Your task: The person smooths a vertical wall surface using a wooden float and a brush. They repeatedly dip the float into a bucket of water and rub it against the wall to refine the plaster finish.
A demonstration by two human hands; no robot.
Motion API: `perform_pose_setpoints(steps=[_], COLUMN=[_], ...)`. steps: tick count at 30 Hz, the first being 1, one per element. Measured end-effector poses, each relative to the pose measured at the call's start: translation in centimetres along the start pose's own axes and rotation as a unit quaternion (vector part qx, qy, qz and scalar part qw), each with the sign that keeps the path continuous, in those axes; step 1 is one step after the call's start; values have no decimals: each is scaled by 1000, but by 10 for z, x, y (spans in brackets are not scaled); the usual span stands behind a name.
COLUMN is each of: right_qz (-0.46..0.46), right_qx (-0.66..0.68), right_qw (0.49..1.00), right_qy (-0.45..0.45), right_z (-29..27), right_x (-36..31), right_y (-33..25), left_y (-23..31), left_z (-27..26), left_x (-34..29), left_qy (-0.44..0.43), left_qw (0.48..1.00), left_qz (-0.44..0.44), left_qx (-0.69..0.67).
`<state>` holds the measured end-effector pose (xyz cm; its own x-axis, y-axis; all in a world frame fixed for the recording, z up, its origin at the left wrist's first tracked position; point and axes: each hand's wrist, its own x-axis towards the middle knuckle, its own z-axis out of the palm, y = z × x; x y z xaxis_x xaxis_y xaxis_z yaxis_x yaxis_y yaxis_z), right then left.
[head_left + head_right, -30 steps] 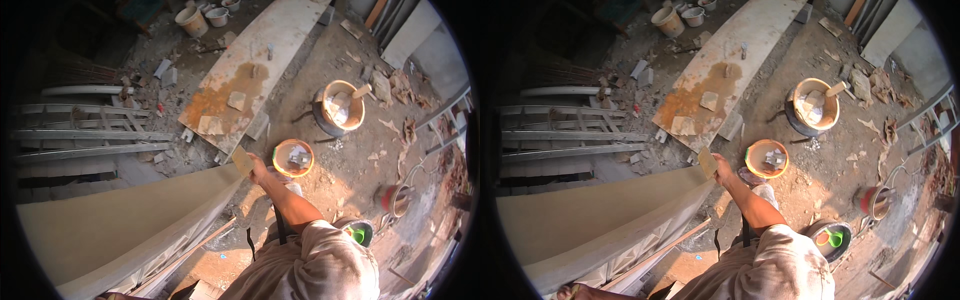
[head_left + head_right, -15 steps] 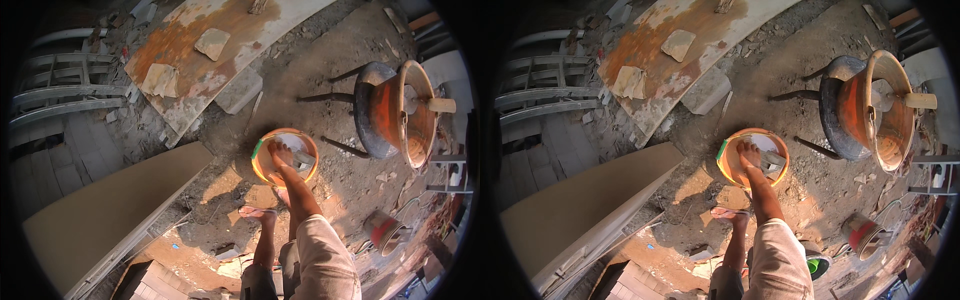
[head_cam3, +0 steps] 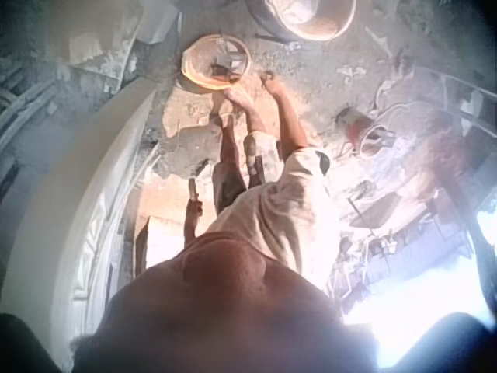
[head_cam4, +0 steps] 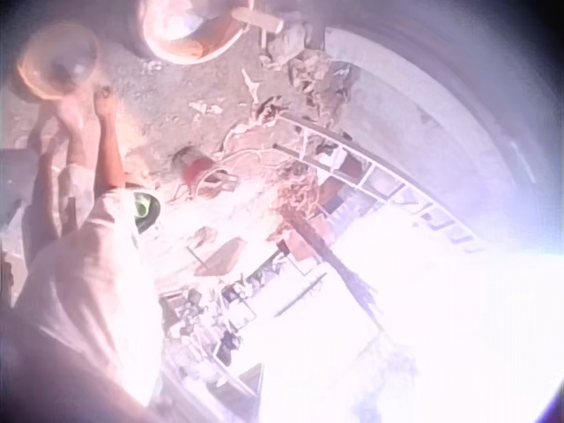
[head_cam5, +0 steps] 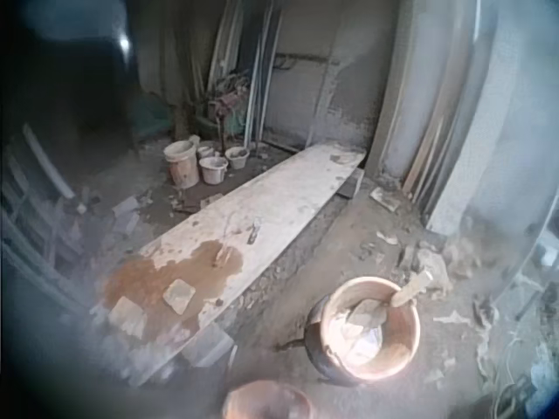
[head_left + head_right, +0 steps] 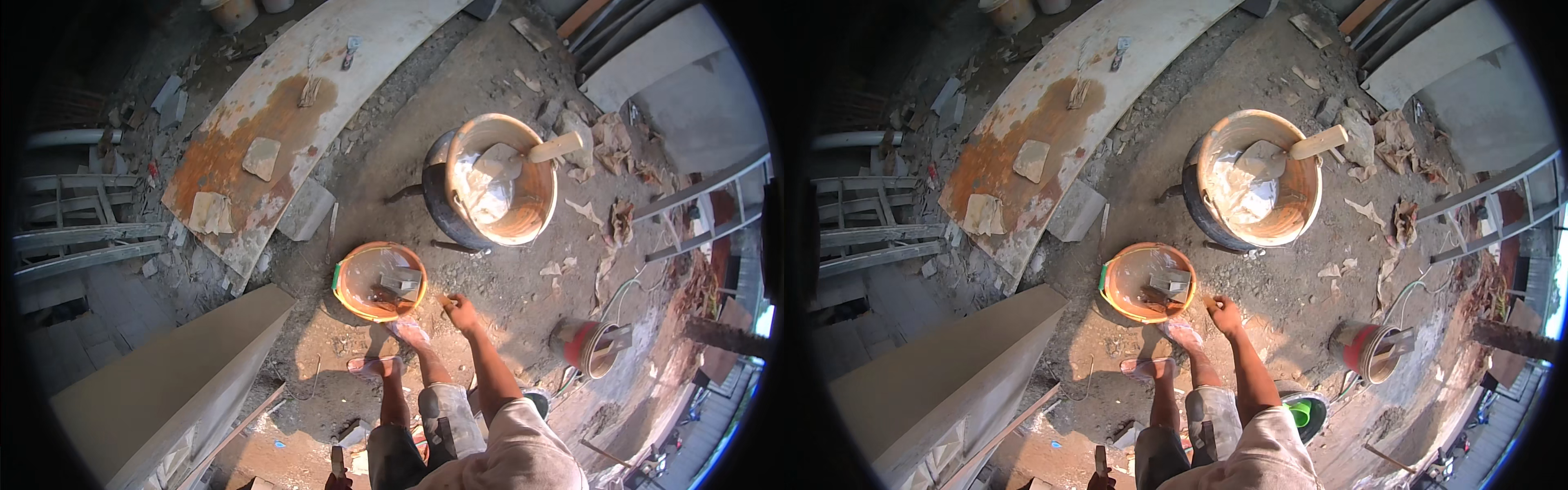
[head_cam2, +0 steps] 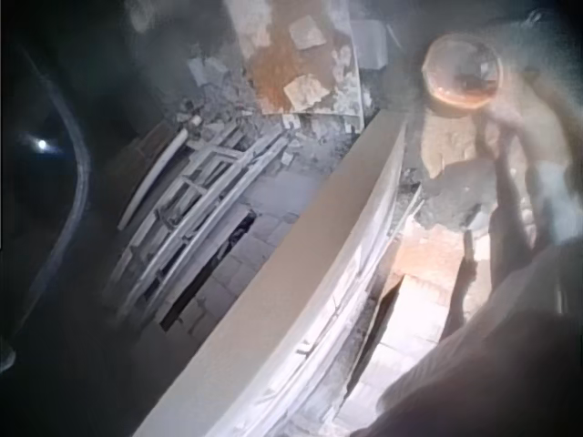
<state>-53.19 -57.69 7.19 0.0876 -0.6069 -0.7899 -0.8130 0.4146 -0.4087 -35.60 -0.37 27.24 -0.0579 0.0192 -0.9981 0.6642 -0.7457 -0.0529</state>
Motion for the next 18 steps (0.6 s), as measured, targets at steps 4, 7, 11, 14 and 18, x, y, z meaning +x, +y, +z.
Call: perform_pose_setpoints(steps=[4, 7, 11, 14, 18], right_qz=[-72, -233, -237, -89, -28], right_qx=[29, 250, 276, 364, 379], right_qw=[985, 927, 918, 926, 925], right_qy=[157, 152, 160, 56, 30], right_z=[-104, -189, -231, -223, -189], right_x=[-117, -178, -93, -18, 37], right_y=[-35, -148, -251, -284, -287], left_y=[31, 108, 149, 159, 154], left_z=[-16, 35, 47, 50, 74], left_x=[-4, -80, -100, -111, -132], left_qy=[-19, 83, 140, 172, 198], left_qw=[977, 991, 979, 976, 976], left_qz=[68, 102, 119, 111, 58], left_qx=[-201, -38, 86, 76, 69])
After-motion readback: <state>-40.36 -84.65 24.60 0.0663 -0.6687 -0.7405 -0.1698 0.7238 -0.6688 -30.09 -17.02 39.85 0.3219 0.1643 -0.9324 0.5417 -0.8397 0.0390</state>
